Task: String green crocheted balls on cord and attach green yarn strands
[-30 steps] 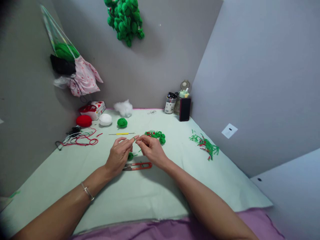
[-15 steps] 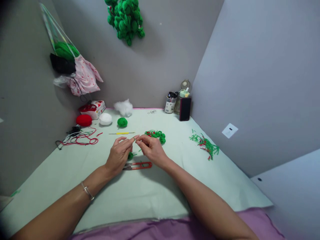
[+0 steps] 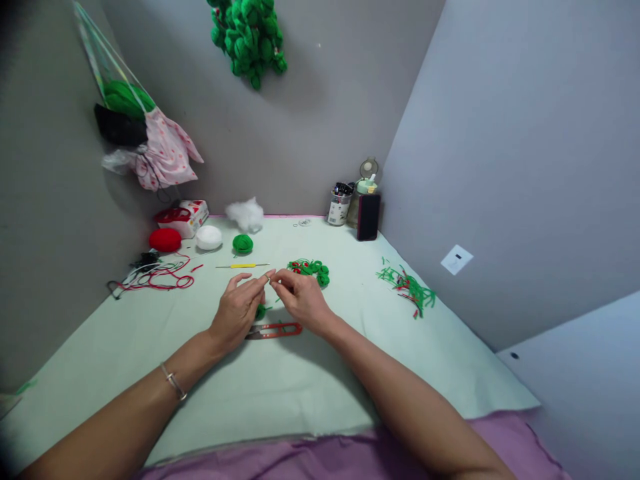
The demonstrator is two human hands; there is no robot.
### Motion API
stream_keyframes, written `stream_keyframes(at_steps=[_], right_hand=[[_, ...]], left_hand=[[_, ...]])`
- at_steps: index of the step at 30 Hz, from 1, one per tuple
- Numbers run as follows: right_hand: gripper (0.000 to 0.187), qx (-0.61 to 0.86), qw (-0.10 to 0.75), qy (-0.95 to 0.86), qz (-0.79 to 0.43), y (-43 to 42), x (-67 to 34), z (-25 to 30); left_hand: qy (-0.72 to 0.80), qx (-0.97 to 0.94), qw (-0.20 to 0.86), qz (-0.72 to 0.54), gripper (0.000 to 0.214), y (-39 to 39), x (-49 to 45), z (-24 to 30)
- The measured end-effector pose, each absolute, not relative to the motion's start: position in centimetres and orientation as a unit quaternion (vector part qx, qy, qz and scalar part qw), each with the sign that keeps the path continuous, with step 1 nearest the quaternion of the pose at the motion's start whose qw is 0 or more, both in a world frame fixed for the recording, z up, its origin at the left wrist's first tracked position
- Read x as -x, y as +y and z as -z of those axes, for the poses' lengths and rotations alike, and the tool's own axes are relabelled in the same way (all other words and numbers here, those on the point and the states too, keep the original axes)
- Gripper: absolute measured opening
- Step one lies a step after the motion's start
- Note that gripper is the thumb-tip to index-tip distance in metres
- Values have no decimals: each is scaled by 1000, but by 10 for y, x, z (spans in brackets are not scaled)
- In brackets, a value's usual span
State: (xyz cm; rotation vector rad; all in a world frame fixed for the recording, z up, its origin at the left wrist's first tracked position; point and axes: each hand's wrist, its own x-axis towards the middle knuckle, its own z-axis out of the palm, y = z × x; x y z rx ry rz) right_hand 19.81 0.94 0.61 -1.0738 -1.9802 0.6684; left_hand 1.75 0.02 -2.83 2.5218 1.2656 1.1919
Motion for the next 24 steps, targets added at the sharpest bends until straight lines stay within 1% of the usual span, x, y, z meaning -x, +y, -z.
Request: stream_keyframes(at_steps=[11,16,24], right_hand=[[20,428,378,-767,-290,15,-199,-2],[21,418,366,-768,-318,20,-201,0],[24,411,374,-736,-386,23,-202,1]], left_hand=[[441,-825,-11,-353,53,0,-23,35],[446,-826,-21,-345,55,3,-23,39],[464,-830,-14,-310,56,1,-24,35]])
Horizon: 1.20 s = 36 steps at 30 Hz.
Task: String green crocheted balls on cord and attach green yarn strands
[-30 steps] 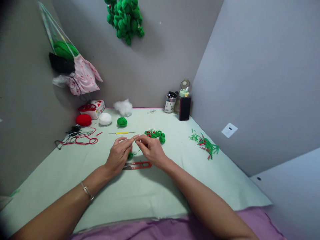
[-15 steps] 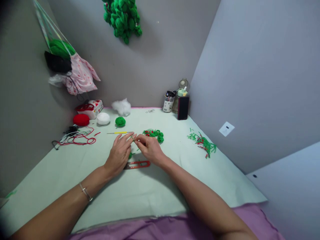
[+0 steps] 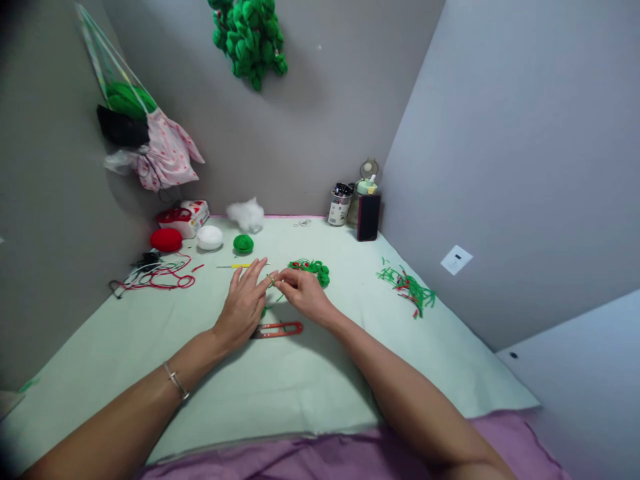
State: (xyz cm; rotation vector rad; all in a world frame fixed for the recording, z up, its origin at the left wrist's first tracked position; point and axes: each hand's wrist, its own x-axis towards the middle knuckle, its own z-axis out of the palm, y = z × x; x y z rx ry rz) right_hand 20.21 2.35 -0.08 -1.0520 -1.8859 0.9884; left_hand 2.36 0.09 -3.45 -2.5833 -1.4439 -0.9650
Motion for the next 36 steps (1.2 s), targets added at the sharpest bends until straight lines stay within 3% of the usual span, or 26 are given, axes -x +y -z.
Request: stream_keyframes(at_steps=[18,22,25,30,36], right_hand=[[28,401,352,-693,-485,29,-206,0],[29,436,373,-681,-455,33,-206,3],[27,441,385,-705,-401,32,-206,6],[20,447,371,-782,-228,21,-203,7],[18,448,345,-815,-128,12,-198,9]], left_hand=[[-458,836,34,299,56,1,-23,36],[-449,835,2,318,47,3,-21,35],[-451,803,-87,379,37,6,-18,32],[-468,647,-349,490,18,13,-15,27],[-456,513,-518,510,25,14,-16,21]])
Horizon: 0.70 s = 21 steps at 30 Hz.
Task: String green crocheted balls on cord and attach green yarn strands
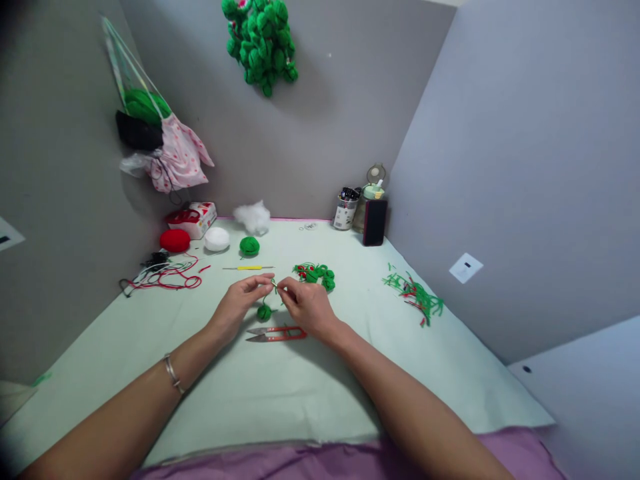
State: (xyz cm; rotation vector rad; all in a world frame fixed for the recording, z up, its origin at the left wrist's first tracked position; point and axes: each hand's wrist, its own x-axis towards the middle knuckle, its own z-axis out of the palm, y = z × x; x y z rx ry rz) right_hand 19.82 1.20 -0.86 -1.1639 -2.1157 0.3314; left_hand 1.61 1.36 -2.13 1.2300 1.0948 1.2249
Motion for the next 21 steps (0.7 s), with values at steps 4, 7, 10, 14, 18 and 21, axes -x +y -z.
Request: stream_keyframes(at_steps=[4,7,10,14,18,21], right_hand=[[19,451,325,-826,-93,12,-197,10],[20,458,302,-833,-76,11,-197,8],[23,463,282,-838,-55,10,-196,7],[28,467,254,-847,-9,8,-193,7],[29,467,248,-848,8,7,-191,6],[26,474,257,-842,2,8,-191,6]], left_hand=[[449,-478,550,-517,28,10,-18,17],[446,-465,560,-521,28,9,-19,15],[444,-453,568,-525,27,9,-19,15],[443,-454,566,-527,24,9,-19,15],[445,-457,568,-521,20,8,-19,16],[450,-456,565,-520,17,8,-19,16]])
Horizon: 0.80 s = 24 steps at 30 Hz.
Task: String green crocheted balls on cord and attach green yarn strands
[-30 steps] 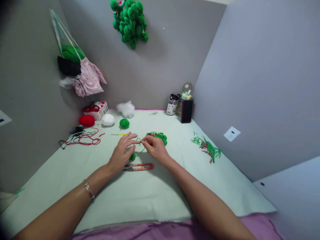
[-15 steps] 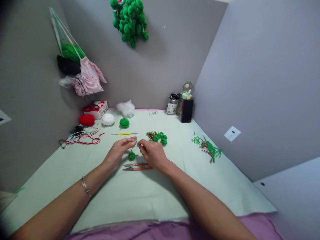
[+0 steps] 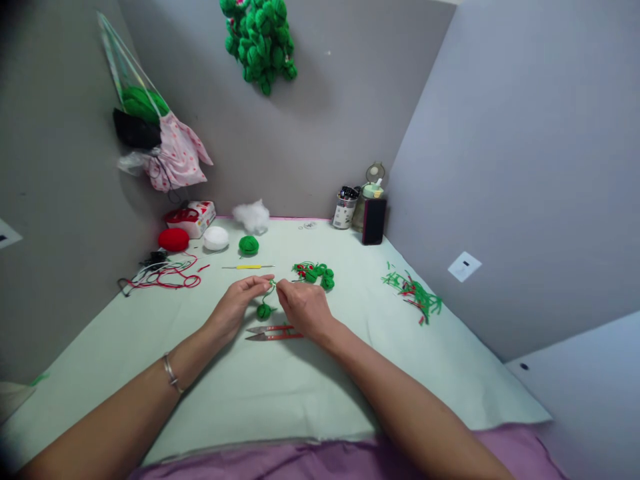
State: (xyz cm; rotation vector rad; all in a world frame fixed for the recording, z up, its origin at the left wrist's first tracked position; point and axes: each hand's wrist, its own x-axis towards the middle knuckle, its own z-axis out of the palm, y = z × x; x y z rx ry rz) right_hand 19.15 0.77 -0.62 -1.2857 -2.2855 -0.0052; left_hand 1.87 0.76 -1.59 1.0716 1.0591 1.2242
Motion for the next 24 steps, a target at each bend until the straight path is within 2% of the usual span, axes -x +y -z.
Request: stream_keyframes(at_steps=[8,13,18,24], right_hand=[[26,472,262,-842,-2,7,-193,8],[23,477,273,-835,-25,11,-194,10],[16,512,321,-790,-104,20,-205,6],[16,498,354,-761,-219,24,-209,1]], left_hand=[[450,-461,568,-511,25,8,-20,15],[445,-470,563,-514,19,7,-18,14],[459,-444,569,-517,17,8,-14,12],[385,-370,646,-545,23,12,-13,11]])
